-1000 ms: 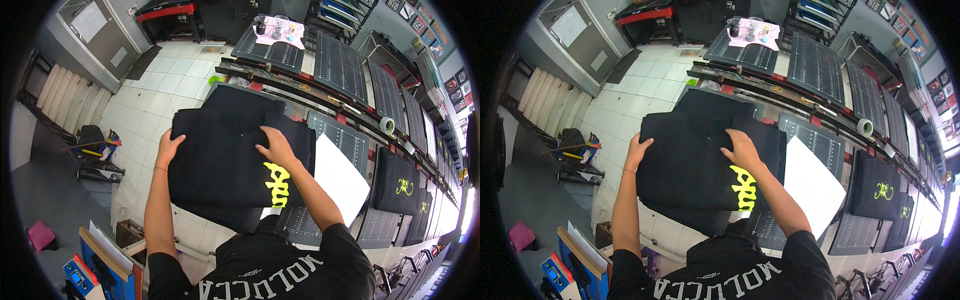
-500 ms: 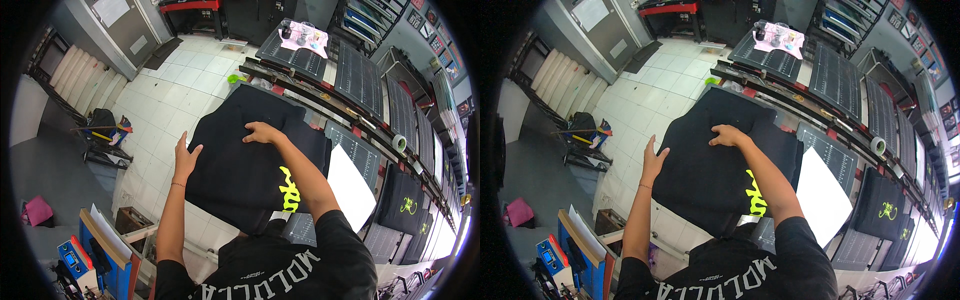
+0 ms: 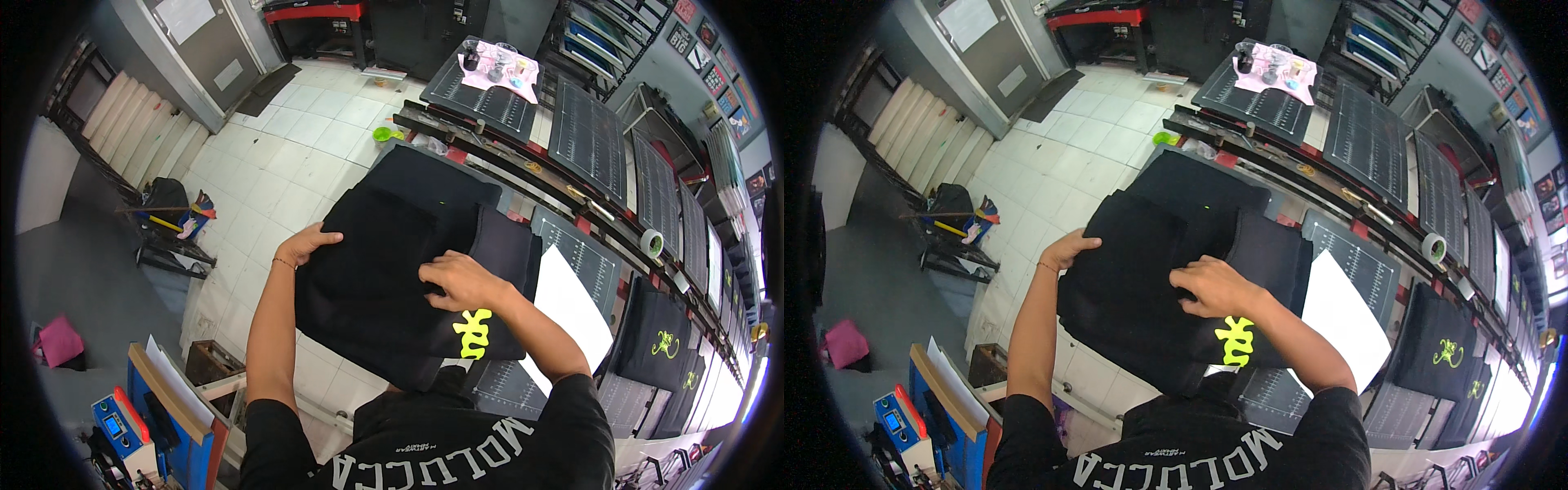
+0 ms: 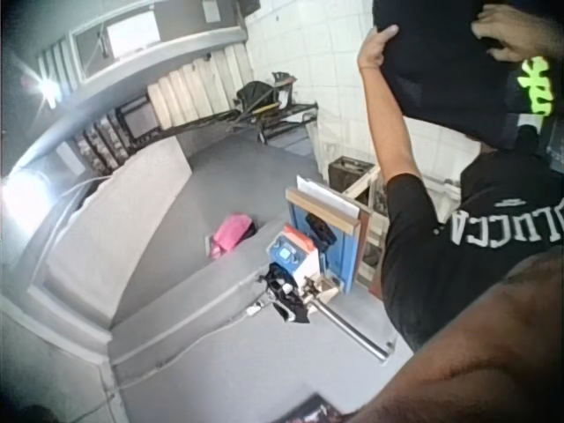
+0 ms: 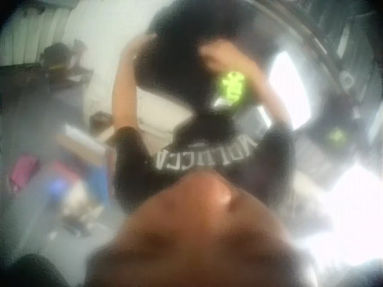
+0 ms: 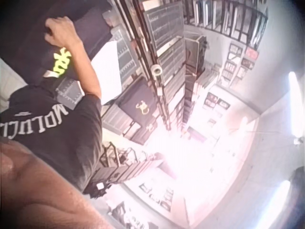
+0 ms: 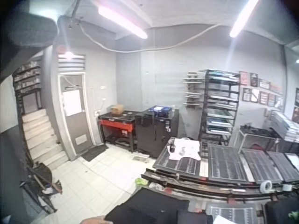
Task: The person applies a heat press to several black t-shirts by placing a protective sheet over the design and lowering the press machine.
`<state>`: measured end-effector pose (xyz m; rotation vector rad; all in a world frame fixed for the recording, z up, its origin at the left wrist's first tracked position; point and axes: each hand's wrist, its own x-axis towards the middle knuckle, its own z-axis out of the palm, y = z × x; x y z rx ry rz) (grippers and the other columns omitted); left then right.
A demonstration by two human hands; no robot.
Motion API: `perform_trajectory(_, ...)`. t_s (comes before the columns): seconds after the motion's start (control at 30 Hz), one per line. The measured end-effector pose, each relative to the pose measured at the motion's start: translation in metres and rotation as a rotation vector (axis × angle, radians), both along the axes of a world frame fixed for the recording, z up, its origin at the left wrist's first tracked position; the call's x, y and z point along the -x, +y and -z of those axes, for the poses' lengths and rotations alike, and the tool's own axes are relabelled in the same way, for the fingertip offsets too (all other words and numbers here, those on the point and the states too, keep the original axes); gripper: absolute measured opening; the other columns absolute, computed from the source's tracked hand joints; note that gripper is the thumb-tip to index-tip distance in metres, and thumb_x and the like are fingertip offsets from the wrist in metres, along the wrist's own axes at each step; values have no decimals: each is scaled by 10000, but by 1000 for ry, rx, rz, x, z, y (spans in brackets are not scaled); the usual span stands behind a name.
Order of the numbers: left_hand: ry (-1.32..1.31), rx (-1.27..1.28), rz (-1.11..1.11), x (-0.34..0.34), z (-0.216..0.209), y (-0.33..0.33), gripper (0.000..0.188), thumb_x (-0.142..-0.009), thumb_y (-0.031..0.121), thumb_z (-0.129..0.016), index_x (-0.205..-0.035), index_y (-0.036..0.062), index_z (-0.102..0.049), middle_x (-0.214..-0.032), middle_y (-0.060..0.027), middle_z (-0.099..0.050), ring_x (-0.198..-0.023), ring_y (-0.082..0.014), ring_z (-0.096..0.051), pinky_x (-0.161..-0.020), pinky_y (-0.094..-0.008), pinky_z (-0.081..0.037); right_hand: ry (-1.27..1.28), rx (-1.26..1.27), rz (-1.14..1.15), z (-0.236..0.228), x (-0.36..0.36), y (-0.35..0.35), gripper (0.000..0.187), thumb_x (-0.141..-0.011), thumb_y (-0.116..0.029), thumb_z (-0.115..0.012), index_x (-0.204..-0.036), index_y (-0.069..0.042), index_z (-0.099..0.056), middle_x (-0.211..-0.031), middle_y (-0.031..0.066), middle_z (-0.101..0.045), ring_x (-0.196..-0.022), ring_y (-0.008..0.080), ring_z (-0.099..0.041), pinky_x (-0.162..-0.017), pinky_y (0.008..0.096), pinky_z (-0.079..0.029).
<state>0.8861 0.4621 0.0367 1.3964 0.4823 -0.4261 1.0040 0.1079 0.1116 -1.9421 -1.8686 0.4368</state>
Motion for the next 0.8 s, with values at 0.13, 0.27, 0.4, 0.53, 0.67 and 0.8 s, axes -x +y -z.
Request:
perform_trajectory(0.13, -139, -237, -130, 15, -53, -31, 738, -760, 313, -820, -1293, -84, -499, -1246, -152, -595, -1113, -236, -578, -944, -342, -477, -136, 293, 97, 4, -49, -2, 536, -711, -456, -748, -1103, -119, -606, -923, 103, -687, -988, 304, -630, -898, 442, -426)
perform_trajectory(0.27, -237, -495, 32, 74, -116, -75, 498, -756, 205, -826, -1137, -49, -631, -1066, -117, -685, -1042, -216, -603, -901, -339, -480, -319, 460, 84, 34, -110, 5, 729, -633, -546, -793, -1233, -175, -606, -1164, 43, -651, -1207, 244, -514, -974, 443, -369)
perform_trajectory(0.4, -491, -691, 140, 144, -110, -102, 385, -665, 43, -764, -1044, 24, -700, -1021, -94, -718, -1038, -262, -620, -922, -351, -446, -403, 731, 47, -1, -113, 8, 831, -581, -585, -819, -1275, -185, -599, -1293, 21, -596, -1323, 221, -413, -1037, 456, -316)
perform_trajectory(0.53, -620, -730, 165, 176, -146, -133, 338, -648, 0, -637, -968, 62, -729, -1035, -69, -727, -1035, -278, -630, -997, -395, -403, -195, 831, 201, -51, -128, -30, 799, -620, -488, -847, -1284, -124, -591, -1171, 99, -670, -1139, 268, -601, -1008, 400, -435)
perform_trajectory(0.67, -729, -736, -34, 198, -134, -128, 222, -749, 90, -646, -955, 41, -712, -1005, -98, -724, -1006, -280, -640, -991, -407, -422, 389, 718, 258, -41, -151, -79, 587, -700, -296, -845, -1195, -60, -636, -1055, 112, -715, -976, 246, -662, -842, 351, -506)
perform_trajectory(0.8, -672, -625, -301, 219, -104, -115, 233, -812, -47, -622, -1038, 4, -647, -1038, -107, -672, -1000, -222, -628, -964, -351, -453, 271, 317, 361, -27, -117, -131, 408, -765, -271, -807, -1042, -9, -663, -860, 156, -700, -779, 246, -646, -704, 368, -486)
